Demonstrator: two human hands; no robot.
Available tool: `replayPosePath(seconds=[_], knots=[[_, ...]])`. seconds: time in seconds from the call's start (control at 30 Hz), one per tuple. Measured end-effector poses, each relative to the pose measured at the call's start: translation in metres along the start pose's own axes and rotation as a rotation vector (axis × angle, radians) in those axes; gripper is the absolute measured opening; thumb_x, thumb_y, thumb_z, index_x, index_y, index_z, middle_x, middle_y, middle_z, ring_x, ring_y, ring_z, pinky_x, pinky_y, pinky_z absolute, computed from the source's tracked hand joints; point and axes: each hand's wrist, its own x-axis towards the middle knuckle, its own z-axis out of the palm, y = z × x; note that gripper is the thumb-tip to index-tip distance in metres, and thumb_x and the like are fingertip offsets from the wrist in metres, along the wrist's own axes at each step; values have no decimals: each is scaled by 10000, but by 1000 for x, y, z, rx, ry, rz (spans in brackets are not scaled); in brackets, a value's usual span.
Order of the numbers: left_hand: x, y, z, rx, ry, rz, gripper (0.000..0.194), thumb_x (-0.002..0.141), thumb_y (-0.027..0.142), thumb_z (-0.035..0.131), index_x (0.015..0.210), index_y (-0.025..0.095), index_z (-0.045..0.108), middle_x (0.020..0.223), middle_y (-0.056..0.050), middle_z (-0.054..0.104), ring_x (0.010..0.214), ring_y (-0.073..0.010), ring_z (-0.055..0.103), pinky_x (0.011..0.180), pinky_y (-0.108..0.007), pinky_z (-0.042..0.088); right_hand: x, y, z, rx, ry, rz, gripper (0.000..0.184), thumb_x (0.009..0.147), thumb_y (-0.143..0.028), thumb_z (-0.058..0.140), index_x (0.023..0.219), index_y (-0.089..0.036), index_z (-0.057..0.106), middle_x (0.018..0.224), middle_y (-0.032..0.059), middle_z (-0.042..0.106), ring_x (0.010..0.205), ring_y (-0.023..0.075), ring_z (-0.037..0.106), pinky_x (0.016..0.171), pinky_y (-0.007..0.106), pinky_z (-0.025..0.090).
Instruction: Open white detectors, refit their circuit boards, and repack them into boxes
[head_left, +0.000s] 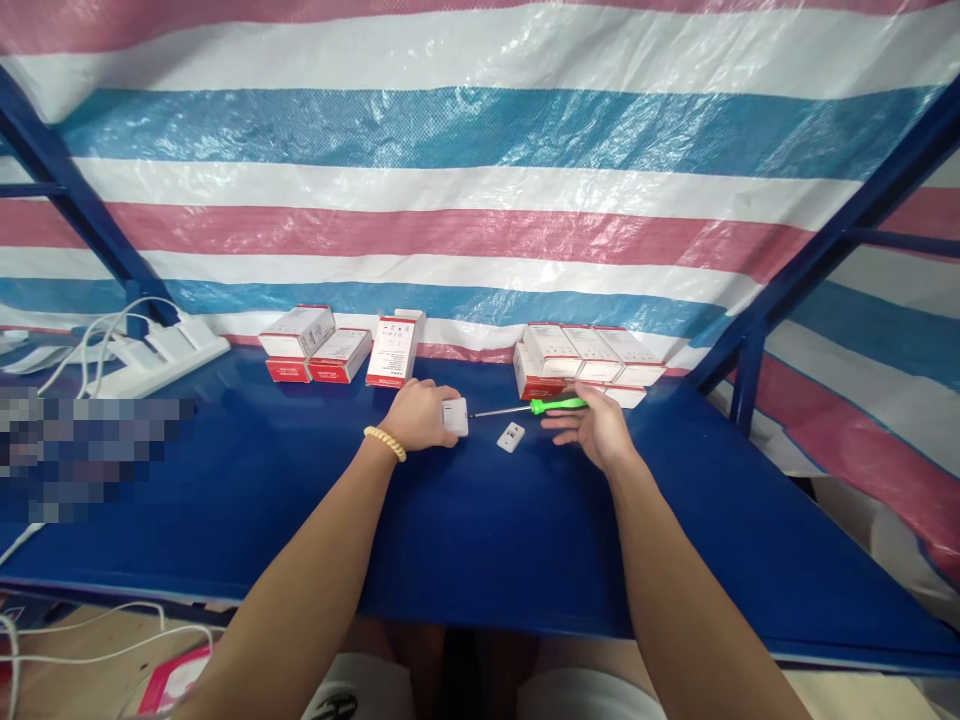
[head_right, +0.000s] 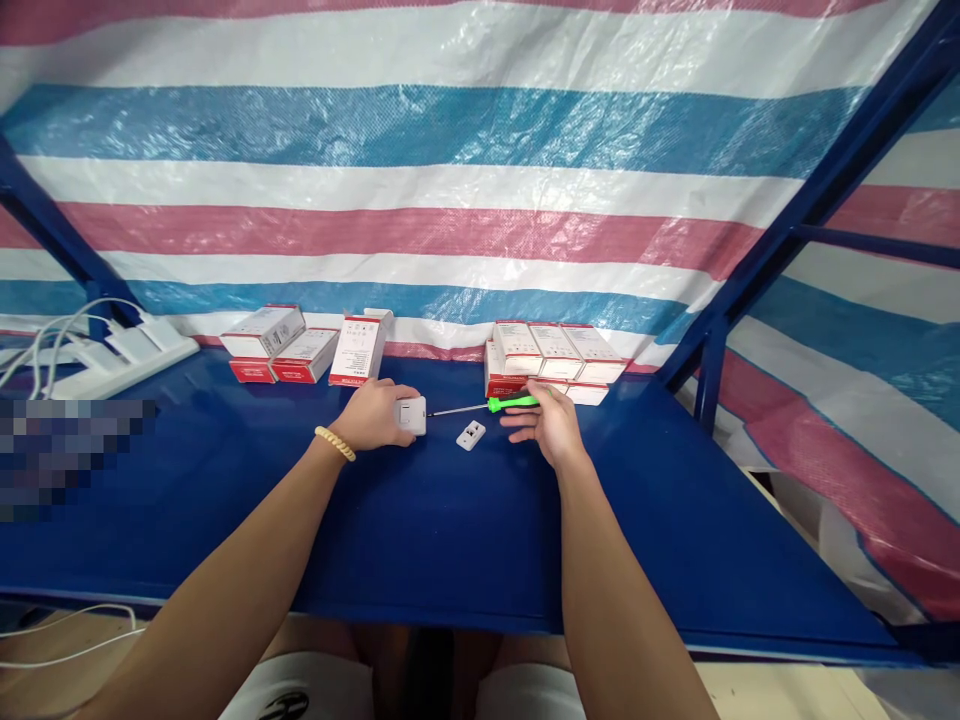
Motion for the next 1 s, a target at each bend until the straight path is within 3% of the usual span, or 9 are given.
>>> replayPosePath(seconds=[0.1, 0.17, 0.4, 0.57, 0.67, 0.77, 0.83, 1.0], knots=[[0, -1, 0, 7, 9, 0, 627, 516, 436, 754, 1095, 213, 664, 918, -73, 665, 842, -245, 613, 813, -359, 443, 0, 2, 2, -136, 116, 13, 443, 768, -622, 578, 883, -195, 544, 434, 16, 588, 319, 185, 557, 227, 220, 356], [0, -2, 0, 8, 15, 2, 628, 514, 433, 753, 1094, 210, 665, 916, -74, 666, 836, -244, 614, 810, -359, 445, 0, 3, 3, -160, 130, -10, 434, 742, -610, 628, 860, -201, 543, 412, -2, 572, 297, 162, 533, 231, 209, 366], [-1, -5, 1, 5, 43, -3, 611, 518, 438, 745, 1078, 205, 675, 883, -76, 658, 803, -246, 613, 780, -359, 457, -2, -1, -1, -11, -55, -63, 411, 596, -339, 835, 887, -199, 581, 629, 16, 678, 617, 223, 712, 552, 303, 606], [0, -6, 2, 2, 39, -7, 619, 516, 438, 745, 1084, 204, 675, 893, -77, 655, 797, -245, 611, 783, -361, 457, -3, 0, -5, 113, -194, -152, 377, 581, -204, 826, 890, -218, 611, 816, -10, 692, 835, 199, 708, 854, 413, 577], [0, -4, 2, 2, 39, 5, 625, 514, 437, 746, 1086, 197, 671, 892, -76, 657, 805, -248, 611, 788, -365, 453, -3, 0, -7, 139, -261, -179, 374, 611, -180, 794, 917, -235, 585, 913, -4, 698, 950, 214, 680, 905, 461, 541], [0, -2, 3, -4, 43, 14, 619, 510, 429, 748, 1082, 203, 669, 884, -68, 658, 804, -244, 610, 790, -362, 448, -1, 0, -7, 152, -259, -161, 398, 621, -174, 762, 948, -252, 548, 945, 1, 700, 953, 233, 679, 828, 455, 565], [0, -2, 4, -9, 46, 22, 620, 502, 421, 752, 1078, 208, 669, 880, -64, 659, 806, -241, 609, 791, -359, 445, 0, -1, -6, 132, -196, -120, 382, 640, -217, 746, 952, -261, 529, 883, -9, 698, 852, 236, 702, 693, 411, 595], [1, -1, 5, -12, 55, 32, 612, 498, 414, 756, 1068, 206, 674, 876, -63, 658, 794, -237, 605, 782, -356, 442, 0, -2, 1, -54, 28, -15, 343, 768, -530, 621, 898, -228, 524, 648, 24, 678, 511, 218, 671, 367, 266, 493]])
